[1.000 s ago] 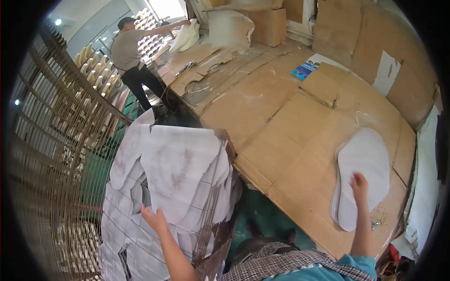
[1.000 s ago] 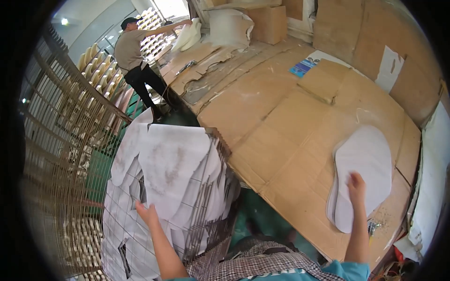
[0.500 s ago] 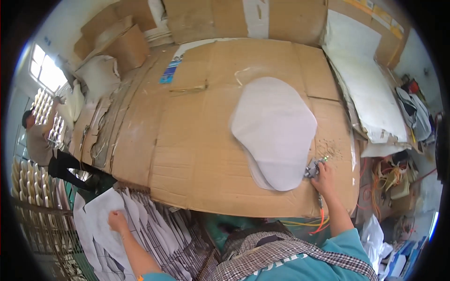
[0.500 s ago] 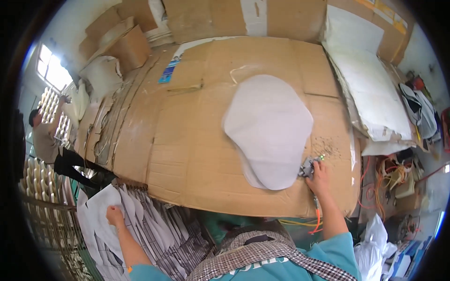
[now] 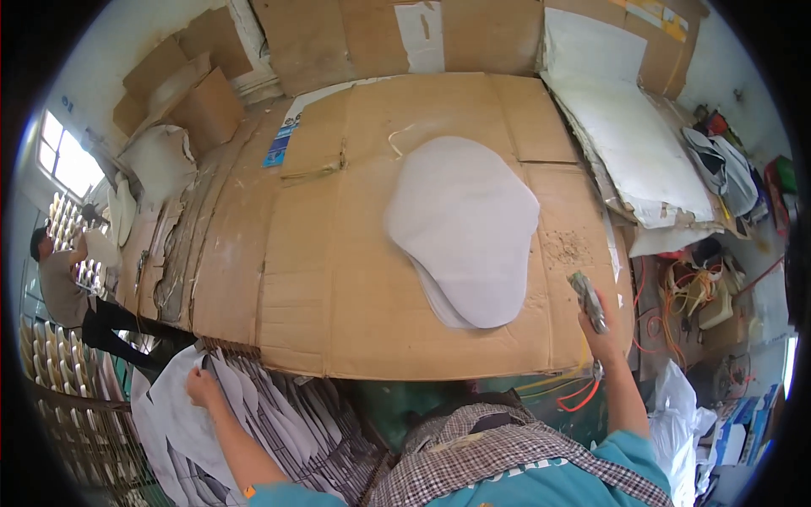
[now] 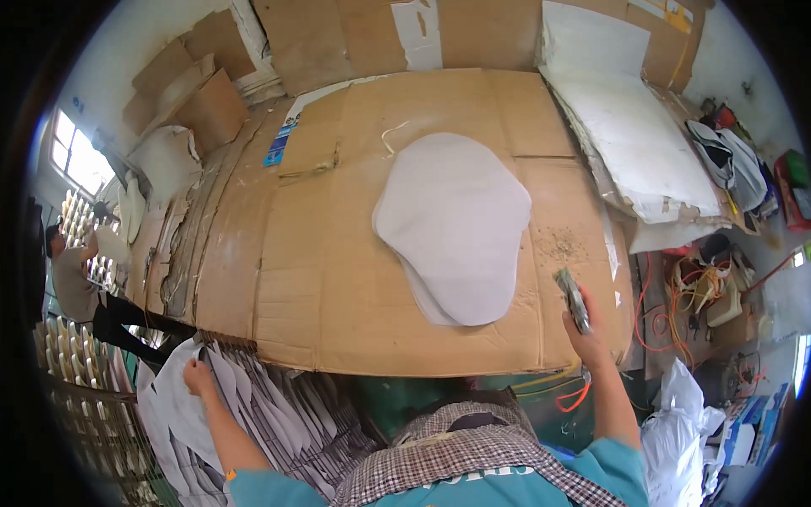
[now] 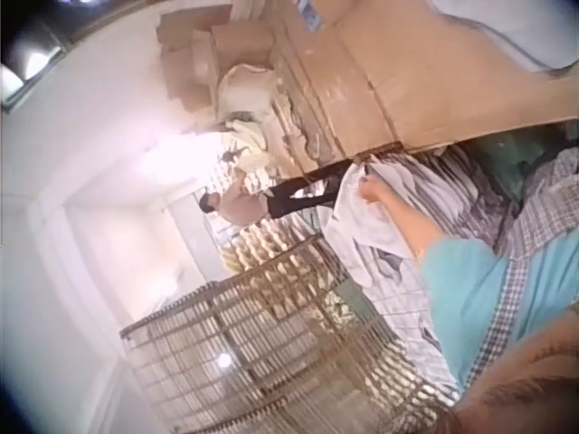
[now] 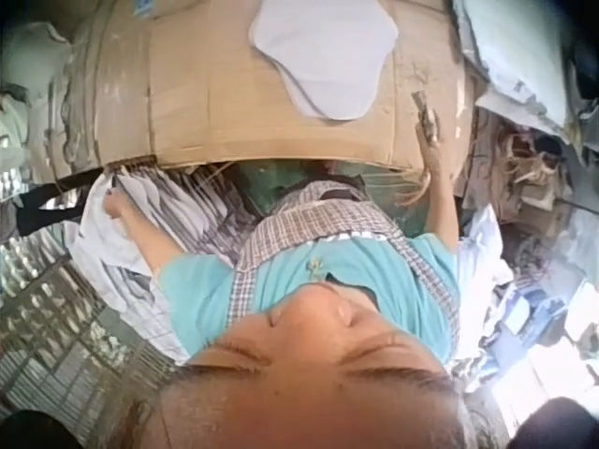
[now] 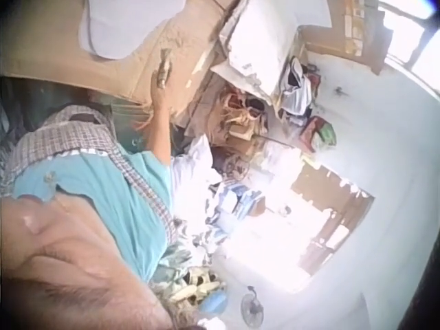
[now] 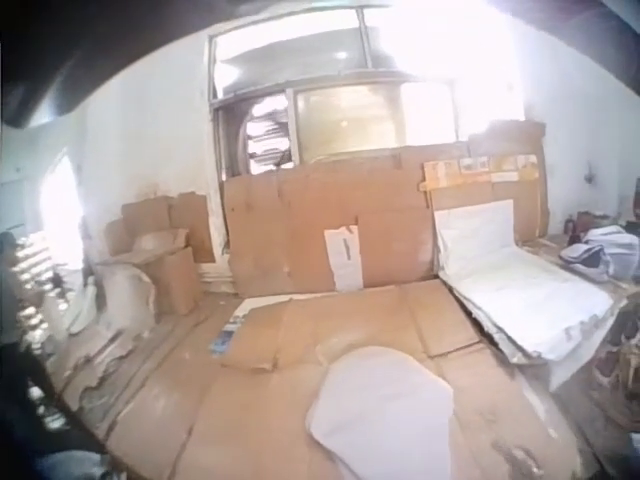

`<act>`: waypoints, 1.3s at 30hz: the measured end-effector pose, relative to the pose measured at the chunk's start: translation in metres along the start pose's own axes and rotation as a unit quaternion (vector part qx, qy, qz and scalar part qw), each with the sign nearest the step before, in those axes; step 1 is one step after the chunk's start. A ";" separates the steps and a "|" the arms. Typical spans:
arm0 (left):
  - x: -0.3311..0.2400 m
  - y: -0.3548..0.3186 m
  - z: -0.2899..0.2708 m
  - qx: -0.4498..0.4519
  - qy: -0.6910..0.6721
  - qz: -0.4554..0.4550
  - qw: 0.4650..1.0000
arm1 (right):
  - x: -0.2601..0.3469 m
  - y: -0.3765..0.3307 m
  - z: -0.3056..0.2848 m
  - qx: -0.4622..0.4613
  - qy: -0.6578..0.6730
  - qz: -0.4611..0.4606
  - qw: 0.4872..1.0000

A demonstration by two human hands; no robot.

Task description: Apply adhesive to white material pieces using a handheld spray gun and place them onto a drying rack.

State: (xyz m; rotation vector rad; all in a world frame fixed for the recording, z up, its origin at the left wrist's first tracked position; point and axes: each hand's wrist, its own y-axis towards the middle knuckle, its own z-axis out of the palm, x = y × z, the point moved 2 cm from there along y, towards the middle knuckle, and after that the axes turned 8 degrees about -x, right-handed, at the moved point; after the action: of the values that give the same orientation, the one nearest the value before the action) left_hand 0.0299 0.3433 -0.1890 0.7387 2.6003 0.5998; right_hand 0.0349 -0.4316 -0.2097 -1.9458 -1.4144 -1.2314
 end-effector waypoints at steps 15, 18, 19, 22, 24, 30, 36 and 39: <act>-0.068 -0.152 -0.031 -0.054 -0.131 0.115 0.983 | 0.128 -0.082 -0.090 0.032 0.175 0.045 0.983; -0.081 -0.178 -0.023 0.025 -0.233 0.119 0.965 | 0.114 -0.102 -0.110 0.130 0.150 0.041 0.979; -0.088 -0.186 -0.020 0.053 -0.243 0.115 0.962 | 0.115 -0.102 -0.111 0.127 0.148 0.039 0.980; -0.105 -0.211 -0.012 0.109 -0.285 0.111 0.946 | 0.116 -0.099 -0.102 0.116 0.232 0.017 0.966; -0.118 -0.228 -0.009 0.152 -0.327 0.115 0.926 | 0.122 -0.091 -0.102 0.065 0.234 0.019 0.970; -0.120 -0.250 0.011 0.191 -0.382 0.115 0.897 | 0.111 -0.096 -0.128 0.029 0.190 0.036 0.981; -0.149 -0.277 0.018 0.254 -0.381 0.131 0.879 | 0.111 -0.106 -0.117 0.065 0.211 0.033 0.975; -0.166 -0.293 0.025 0.279 -0.384 0.148 0.868 | 0.110 -0.098 -0.115 0.043 0.254 0.031 0.966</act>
State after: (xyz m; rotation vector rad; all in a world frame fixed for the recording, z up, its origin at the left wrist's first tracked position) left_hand 0.0542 0.0310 -0.3158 1.2526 1.8886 -0.3669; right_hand -0.0914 -0.4241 -0.0723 -1.4592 -1.1092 -1.4751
